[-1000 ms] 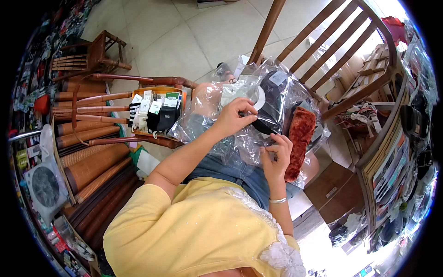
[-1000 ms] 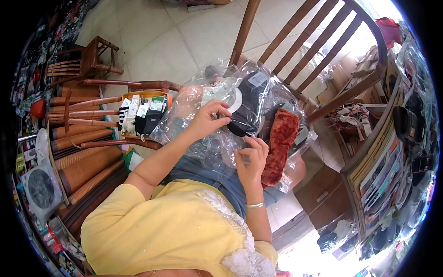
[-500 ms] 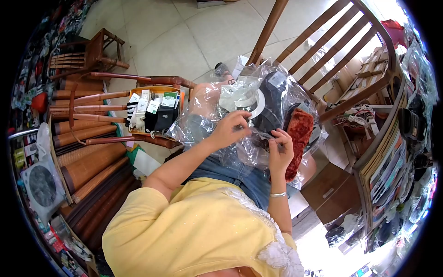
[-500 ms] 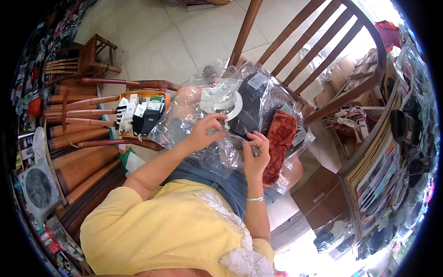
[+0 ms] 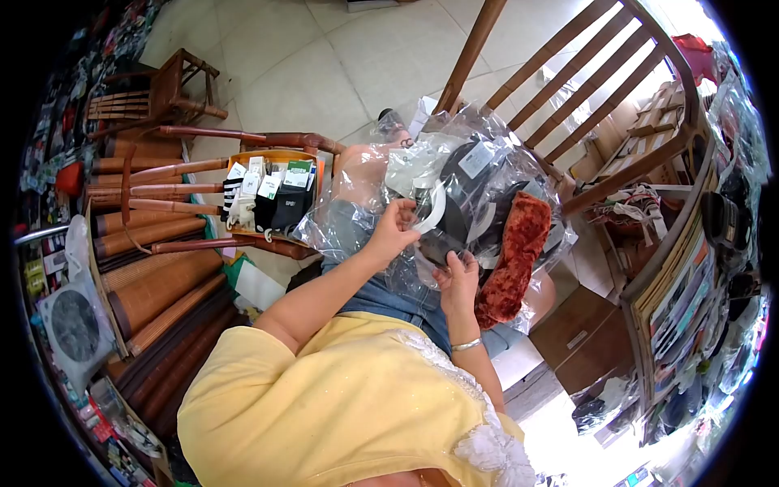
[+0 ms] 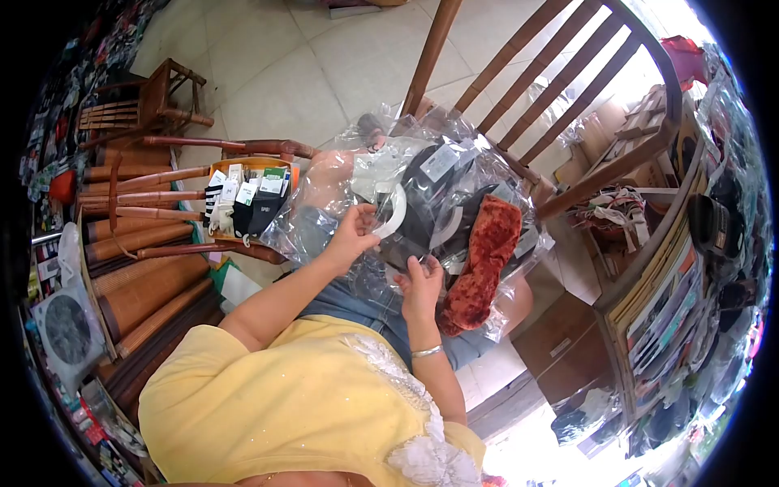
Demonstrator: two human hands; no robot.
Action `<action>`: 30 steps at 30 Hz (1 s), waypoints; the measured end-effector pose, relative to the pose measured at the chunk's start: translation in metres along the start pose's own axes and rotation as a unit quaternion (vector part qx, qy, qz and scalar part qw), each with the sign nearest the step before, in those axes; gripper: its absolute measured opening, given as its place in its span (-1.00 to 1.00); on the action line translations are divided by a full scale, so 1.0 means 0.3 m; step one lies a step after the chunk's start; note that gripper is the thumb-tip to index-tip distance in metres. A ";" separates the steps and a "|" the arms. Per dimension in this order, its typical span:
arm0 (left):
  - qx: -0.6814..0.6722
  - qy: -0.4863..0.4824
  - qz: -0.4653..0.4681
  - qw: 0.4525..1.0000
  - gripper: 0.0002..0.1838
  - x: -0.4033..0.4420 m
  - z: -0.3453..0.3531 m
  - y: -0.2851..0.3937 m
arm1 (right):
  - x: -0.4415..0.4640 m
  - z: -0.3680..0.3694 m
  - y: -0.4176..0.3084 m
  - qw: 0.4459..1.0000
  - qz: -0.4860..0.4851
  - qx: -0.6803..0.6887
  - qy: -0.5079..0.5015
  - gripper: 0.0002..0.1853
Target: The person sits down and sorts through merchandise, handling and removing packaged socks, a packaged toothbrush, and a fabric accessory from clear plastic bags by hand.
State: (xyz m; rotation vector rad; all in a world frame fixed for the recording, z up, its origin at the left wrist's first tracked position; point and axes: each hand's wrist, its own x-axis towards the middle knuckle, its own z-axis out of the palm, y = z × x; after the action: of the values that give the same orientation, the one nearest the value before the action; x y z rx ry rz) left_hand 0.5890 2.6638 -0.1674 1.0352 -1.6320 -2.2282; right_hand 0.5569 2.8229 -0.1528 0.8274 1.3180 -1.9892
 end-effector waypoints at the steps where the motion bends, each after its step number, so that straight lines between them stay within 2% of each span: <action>1: 0.014 -0.064 -0.058 0.996 -0.48 -0.002 -0.023 0.022 | -0.011 0.002 -0.012 1.000 0.000 0.002 0.001 -0.65; 2: 0.029 -0.128 -0.116 0.985 -0.40 0.000 -0.046 0.037 | -0.021 0.001 -0.026 0.999 0.015 -0.013 -0.051 -0.65; 3: 0.029 -0.129 -0.115 0.985 -0.40 0.004 -0.065 0.044 | -0.024 -0.006 -0.036 0.994 0.029 -0.028 -0.103 -0.65; 5: 0.077 -0.234 -0.183 0.952 -0.32 0.007 -0.097 0.064 | -0.014 -0.041 -0.030 0.990 0.049 -0.054 -0.120 -0.64; 6: 0.091 -0.257 -0.179 0.945 -0.35 0.004 -0.110 0.077 | -0.013 -0.061 -0.034 0.985 0.055 -0.067 -0.151 -0.65; 7: 0.091 -0.257 -0.178 0.946 -0.35 -0.001 -0.104 0.108 | -0.018 -0.073 -0.045 0.978 0.060 -0.079 -0.183 -0.66; 9: 0.030 -0.199 -0.173 0.964 -0.33 -0.010 -0.094 0.162 | -0.029 -0.129 -0.071 0.977 0.076 -0.077 -0.183 -0.67; 11: 0.009 -0.203 -0.185 0.962 -0.31 0.037 -0.135 0.168 | -0.057 -0.176 -0.112 0.961 0.121 -0.080 -0.234 -0.61; 13: -0.140 -0.177 -0.232 0.946 -0.30 0.066 -0.167 0.181 | -0.107 -0.211 -0.150 0.961 0.133 -0.097 -0.223 -0.54; 15: -0.106 -0.168 -0.214 0.956 -0.35 0.082 -0.178 0.185 | -0.133 -0.275 -0.174 0.933 0.185 -0.166 -0.260 -0.50; 17: 0.033 -0.184 -0.199 0.962 -0.43 0.095 -0.214 0.182 | -0.136 -0.283 -0.190 0.927 0.179 -0.214 -0.250 -0.49; 19: 0.071 -0.195 -0.201 0.957 -0.43 0.087 -0.255 0.204 | -0.116 -0.256 -0.219 0.907 0.164 -0.270 -0.278 -0.51; 21: 0.086 -0.191 -0.185 0.960 -0.37 0.058 -0.333 0.267 | -0.088 -0.183 -0.228 0.907 0.159 -0.287 -0.262 -0.50; 23: 0.065 -0.185 -0.140 0.971 -0.34 0.009 -0.390 0.326 | -0.017 -0.126 -0.188 0.947 0.086 -0.254 -0.179 -0.49; 24: 0.099 -0.185 -0.134 0.969 -0.29 -0.005 -0.443 0.322 | 0.040 -0.114 -0.155 0.960 0.066 -0.229 -0.150 -0.48; 26: 0.088 -0.175 -0.159 0.968 -0.25 -0.060 -0.482 0.323 | 0.130 -0.065 -0.110 0.975 0.036 -0.199 -0.087 -0.41; 28: 0.065 -0.140 -0.202 0.967 -0.23 -0.120 -0.464 0.339 | 0.209 -0.038 -0.066 0.975 -0.017 -0.209 -0.067 -0.38; 29: 0.065 -0.140 -0.203 0.967 -0.23 -0.138 -0.469 0.326 | 0.222 -0.004 -0.050 0.974 -0.057 -0.212 -0.052 -0.37; 30: 0.030 -0.111 -0.188 0.975 -0.27 -0.153 -0.475 0.307 | 0.237 0.019 -0.038 0.974 -0.057 -0.212 -0.051 -0.37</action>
State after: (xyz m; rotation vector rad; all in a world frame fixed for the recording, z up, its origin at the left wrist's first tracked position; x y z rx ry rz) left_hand 0.6905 2.5449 -0.0868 1.2395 -1.7189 -2.6358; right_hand 0.5030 2.8109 -0.1994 0.4505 1.6770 -1.7123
